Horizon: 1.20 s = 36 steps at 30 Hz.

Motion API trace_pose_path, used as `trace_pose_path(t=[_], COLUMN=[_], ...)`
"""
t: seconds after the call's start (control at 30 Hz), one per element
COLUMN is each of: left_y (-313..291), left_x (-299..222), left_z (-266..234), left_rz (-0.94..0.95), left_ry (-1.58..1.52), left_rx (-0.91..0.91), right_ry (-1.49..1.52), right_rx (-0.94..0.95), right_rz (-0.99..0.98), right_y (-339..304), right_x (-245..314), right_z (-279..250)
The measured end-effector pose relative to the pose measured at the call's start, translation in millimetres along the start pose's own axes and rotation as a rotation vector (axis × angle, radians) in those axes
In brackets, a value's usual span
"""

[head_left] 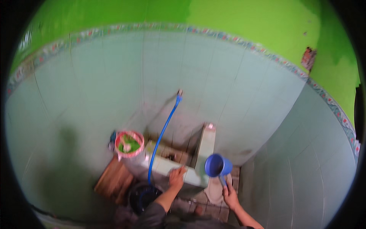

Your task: The person cleans a tiled wall section by hand using water and a cloth. They scoop water from a bucket using a blue scoop, pour it onto the tiles, and scrub the surface with a cloth before rinsing with more water.

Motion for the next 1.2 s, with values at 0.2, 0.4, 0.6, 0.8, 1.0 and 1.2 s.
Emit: trace_pose_path(t=[0.2, 0.4, 0.6, 0.8, 1.0, 1.2], left_y=[-5.1, 5.9, 3.7, 6.9, 31.7, 5.9], left_x=[-13.1, -2.4, -1.0, 5.2, 54.5, 137.9], left_z=[3.8, -18.5, -30.1, -82.6, -197.1, -235.3], left_rz=[-0.122, -0.249, -0.246, -0.328, -0.557, -1.093], left_ry=[0.14, 0.113, 0.108, -0.065, -0.271, -0.665], left_rx=[0.134, 0.307, 0.157, -0.181, -0.695, -0.891], right_ry=[0.243, 0.24, 0.232, 0.268, 0.288, 0.337], right_rx=[0.127, 0.154, 0.19, 0.213, 0.215, 0.191], right_rz=[0.131, 0.186, 0.152, 0.148, 0.135, 0.151], right_y=[-2.1, -11.6, -2.2, 8.1, 16.3, 19.3], right_x=[1.2, 17.8, 28.0, 34.5, 34.9, 27.0], right_z=[16.0, 11.1, 17.6, 20.8, 22.5, 24.6])
Point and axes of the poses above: each hand's wrist, its own y-axis towards the middle knuckle, its own z-axis out of the palm, x = y × z, the point moved 2 cm from there along y, towards the middle knuckle, and after that the axes turned 6 degrees about z, right-handed, at the moved point
